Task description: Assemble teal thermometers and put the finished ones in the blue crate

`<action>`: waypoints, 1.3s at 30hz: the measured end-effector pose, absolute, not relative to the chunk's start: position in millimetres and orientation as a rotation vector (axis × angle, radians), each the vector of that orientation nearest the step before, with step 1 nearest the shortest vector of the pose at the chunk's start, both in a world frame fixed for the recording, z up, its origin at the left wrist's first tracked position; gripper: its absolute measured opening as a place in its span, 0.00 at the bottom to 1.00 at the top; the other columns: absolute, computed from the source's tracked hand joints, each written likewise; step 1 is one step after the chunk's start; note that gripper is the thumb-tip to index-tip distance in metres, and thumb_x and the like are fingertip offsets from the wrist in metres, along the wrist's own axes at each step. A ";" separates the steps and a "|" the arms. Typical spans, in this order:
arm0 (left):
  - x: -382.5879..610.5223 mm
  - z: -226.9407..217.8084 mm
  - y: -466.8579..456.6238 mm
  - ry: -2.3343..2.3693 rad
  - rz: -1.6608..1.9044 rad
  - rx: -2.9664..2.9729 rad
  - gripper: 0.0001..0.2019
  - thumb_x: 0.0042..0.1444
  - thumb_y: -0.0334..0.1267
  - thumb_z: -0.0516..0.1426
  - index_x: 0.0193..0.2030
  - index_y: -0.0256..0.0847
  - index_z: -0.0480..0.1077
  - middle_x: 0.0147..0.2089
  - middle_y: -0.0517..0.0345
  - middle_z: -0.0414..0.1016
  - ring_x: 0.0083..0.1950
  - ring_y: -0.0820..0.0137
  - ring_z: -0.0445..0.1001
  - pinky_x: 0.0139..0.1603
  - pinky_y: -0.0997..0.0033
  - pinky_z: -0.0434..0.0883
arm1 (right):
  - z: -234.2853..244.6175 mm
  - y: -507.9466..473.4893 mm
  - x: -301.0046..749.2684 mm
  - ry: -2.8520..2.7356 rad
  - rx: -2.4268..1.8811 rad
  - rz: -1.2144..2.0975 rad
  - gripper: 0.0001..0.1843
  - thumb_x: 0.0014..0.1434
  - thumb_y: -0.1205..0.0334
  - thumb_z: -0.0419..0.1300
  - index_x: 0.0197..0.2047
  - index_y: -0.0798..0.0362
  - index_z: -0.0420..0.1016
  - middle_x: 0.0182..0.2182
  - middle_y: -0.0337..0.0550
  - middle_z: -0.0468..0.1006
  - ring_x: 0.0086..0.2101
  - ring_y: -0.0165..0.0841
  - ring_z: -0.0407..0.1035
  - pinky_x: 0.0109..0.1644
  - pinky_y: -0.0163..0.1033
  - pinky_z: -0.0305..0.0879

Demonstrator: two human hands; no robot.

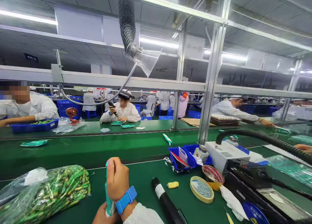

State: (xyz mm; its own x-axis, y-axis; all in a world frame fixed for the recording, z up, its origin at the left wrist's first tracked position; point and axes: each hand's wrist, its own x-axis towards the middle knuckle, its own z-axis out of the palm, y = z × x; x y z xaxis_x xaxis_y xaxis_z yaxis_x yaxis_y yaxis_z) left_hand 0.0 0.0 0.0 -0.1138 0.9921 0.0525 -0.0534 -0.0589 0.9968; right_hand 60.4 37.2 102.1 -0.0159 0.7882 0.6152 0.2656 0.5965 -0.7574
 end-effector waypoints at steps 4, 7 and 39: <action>2.6 2.5 2.5 1.171 1.367 1.172 0.19 0.31 0.51 0.64 0.22 0.34 0.70 0.21 0.49 0.74 0.26 0.64 0.70 0.30 0.69 0.68 | 103.0 39.0 57.9 -1.521 -0.958 0.514 0.26 0.63 0.48 0.37 0.31 0.52 0.69 0.15 0.37 0.68 0.17 0.30 0.63 0.22 0.33 0.54; 2.6 4.7 2.4 1.156 1.359 1.184 0.21 0.32 0.52 0.64 0.23 0.34 0.70 0.23 0.48 0.75 0.26 0.64 0.69 0.30 0.68 0.68 | 104.7 37.7 58.0 -1.493 -0.987 0.506 0.25 0.63 0.49 0.37 0.31 0.53 0.69 0.17 0.39 0.69 0.18 0.31 0.64 0.24 0.34 0.54; -20.8 50.2 1.0 1.296 1.076 1.615 0.05 0.38 0.30 0.53 0.25 0.39 0.63 0.24 0.65 0.64 0.27 0.73 0.59 0.30 0.75 0.59 | 101.9 41.0 107.2 -1.273 -0.966 0.973 0.20 0.50 0.42 0.58 0.26 0.52 0.64 0.20 0.35 0.69 0.23 0.28 0.63 0.27 0.32 0.60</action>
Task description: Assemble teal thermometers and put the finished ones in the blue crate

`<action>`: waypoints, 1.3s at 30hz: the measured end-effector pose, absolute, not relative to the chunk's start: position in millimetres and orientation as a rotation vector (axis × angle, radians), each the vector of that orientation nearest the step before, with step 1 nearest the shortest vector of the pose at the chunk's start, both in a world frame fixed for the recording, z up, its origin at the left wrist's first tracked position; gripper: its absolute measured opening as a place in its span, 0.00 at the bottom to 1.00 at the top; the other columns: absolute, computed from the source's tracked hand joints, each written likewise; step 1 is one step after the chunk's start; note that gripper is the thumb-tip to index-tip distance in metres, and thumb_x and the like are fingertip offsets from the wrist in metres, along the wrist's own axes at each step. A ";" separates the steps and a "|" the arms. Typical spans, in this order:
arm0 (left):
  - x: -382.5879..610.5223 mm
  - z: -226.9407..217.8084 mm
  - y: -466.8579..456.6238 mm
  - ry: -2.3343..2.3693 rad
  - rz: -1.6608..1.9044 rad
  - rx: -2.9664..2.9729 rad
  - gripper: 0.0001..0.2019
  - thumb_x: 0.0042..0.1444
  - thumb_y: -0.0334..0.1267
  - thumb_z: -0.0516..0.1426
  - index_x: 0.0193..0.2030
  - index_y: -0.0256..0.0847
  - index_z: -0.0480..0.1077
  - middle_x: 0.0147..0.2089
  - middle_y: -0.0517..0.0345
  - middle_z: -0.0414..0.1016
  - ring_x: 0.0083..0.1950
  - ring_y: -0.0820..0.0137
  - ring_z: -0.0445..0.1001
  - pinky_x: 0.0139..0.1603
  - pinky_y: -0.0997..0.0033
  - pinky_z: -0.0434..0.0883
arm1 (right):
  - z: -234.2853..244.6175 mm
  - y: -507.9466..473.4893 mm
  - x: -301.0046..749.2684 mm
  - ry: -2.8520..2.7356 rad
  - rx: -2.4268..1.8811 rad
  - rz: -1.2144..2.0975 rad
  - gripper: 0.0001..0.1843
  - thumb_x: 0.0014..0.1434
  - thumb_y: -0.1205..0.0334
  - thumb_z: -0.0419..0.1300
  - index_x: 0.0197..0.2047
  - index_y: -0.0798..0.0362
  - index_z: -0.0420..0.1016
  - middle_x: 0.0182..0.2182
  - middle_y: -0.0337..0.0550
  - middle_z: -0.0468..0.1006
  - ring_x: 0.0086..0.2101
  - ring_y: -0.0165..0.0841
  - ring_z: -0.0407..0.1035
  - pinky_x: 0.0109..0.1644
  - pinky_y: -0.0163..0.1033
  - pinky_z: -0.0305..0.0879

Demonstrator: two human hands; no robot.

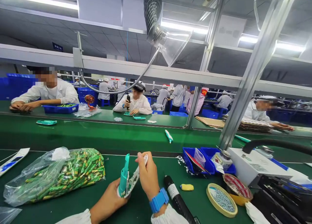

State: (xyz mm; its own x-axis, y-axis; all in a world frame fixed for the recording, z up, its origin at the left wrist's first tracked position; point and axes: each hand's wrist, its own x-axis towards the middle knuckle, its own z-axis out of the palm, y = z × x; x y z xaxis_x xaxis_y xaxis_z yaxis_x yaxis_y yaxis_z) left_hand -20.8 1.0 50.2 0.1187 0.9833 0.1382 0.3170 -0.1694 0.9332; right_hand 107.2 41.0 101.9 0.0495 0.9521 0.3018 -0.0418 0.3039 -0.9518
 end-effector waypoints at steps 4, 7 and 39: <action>-37.7 52.3 1.7 1.323 1.116 1.610 0.06 0.41 0.32 0.54 0.30 0.39 0.65 0.28 0.63 0.69 0.31 0.71 0.65 0.34 0.74 0.62 | 88.0 47.6 125.5 -1.208 -1.086 0.991 0.23 0.50 0.39 0.55 0.25 0.53 0.66 0.18 0.36 0.68 0.17 0.27 0.59 0.19 0.32 0.55; -48.4 50.5 3.8 1.403 1.180 1.594 0.05 0.43 0.33 0.54 0.30 0.40 0.63 0.27 0.63 0.67 0.30 0.71 0.64 0.33 0.74 0.62 | 70.9 51.2 130.7 -1.126 -1.149 1.023 0.24 0.48 0.38 0.56 0.32 0.52 0.64 0.27 0.41 0.74 0.20 0.30 0.65 0.21 0.35 0.62; -40.4 81.3 -21.6 1.243 1.148 0.938 0.24 0.45 0.53 0.58 0.45 0.38 0.70 0.32 0.59 0.74 0.38 0.66 0.72 0.39 0.70 0.67 | 50.4 -26.7 89.0 -1.787 -1.164 1.306 0.14 0.51 0.50 0.59 0.32 0.53 0.71 0.16 0.33 0.63 0.17 0.25 0.55 0.19 0.30 0.48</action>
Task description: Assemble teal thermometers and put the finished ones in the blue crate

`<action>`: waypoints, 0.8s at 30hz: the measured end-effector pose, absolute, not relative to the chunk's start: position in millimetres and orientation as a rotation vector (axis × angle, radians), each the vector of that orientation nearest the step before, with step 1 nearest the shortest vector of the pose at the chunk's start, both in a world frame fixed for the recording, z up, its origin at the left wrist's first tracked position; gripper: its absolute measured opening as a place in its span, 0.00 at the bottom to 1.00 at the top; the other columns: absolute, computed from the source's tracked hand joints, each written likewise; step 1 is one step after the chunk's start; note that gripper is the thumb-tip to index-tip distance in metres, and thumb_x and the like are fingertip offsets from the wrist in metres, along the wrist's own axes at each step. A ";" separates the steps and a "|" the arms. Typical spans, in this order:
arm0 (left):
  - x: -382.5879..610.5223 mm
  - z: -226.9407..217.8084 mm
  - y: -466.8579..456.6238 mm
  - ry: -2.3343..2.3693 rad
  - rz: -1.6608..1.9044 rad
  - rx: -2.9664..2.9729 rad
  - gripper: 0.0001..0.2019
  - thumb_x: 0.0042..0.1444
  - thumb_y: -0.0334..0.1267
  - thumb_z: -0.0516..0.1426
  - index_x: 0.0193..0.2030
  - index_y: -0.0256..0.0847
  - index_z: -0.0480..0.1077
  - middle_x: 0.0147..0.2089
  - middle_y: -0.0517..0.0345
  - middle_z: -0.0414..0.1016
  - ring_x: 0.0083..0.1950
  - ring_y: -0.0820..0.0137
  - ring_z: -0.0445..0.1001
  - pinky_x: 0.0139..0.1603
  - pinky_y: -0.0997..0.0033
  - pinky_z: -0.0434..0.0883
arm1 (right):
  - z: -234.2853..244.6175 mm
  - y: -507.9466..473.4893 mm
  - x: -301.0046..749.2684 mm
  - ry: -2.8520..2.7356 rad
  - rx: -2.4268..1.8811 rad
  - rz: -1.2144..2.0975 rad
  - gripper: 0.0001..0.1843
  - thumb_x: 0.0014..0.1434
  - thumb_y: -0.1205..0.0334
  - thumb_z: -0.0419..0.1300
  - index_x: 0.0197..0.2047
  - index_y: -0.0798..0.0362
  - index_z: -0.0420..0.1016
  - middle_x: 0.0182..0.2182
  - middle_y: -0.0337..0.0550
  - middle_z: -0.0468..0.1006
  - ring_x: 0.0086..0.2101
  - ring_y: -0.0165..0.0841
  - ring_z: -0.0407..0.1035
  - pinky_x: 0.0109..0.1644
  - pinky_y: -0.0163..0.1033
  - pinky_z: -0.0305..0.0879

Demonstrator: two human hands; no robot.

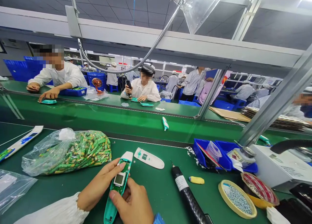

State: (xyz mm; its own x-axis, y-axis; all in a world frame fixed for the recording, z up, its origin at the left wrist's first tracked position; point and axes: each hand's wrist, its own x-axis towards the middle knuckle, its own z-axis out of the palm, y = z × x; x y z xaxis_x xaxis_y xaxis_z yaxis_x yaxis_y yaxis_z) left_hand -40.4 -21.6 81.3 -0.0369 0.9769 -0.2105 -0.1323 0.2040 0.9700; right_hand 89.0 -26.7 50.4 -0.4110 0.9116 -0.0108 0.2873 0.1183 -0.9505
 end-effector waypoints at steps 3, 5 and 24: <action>-38.4 80.8 -21.7 1.238 1.185 0.988 0.21 0.48 0.53 0.56 0.43 0.39 0.70 0.37 0.58 0.75 0.41 0.66 0.71 0.41 0.72 0.66 | 63.5 -21.8 96.1 -1.861 -1.316 0.956 0.15 0.52 0.48 0.58 0.27 0.52 0.69 0.19 0.37 0.70 0.21 0.28 0.61 0.24 0.32 0.54; -38.7 80.0 -21.2 1.229 1.188 1.047 0.20 0.51 0.52 0.55 0.44 0.39 0.70 0.42 0.57 0.74 0.46 0.65 0.69 0.44 0.73 0.65 | 67.8 -18.2 100.1 -1.806 -1.320 0.860 0.13 0.53 0.49 0.57 0.32 0.51 0.69 0.24 0.39 0.72 0.23 0.30 0.64 0.26 0.32 0.58; -34.5 80.5 -23.4 1.196 1.148 0.777 0.22 0.46 0.54 0.58 0.40 0.39 0.65 0.25 0.63 0.69 0.23 0.72 0.69 0.23 0.72 0.69 | 63.3 11.2 116.7 -1.658 -1.294 0.645 0.09 0.53 0.61 0.53 0.22 0.52 0.67 0.19 0.38 0.70 0.21 0.30 0.63 0.26 0.34 0.58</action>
State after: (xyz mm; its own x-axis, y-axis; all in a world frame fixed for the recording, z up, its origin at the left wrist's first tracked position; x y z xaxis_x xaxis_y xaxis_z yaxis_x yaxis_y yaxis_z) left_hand -34.5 -23.4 80.5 -0.0306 0.9545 -0.2968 -0.2579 0.2793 0.9249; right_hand 116.7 11.2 63.3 -0.0385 0.9413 0.3354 0.4672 0.3137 -0.8266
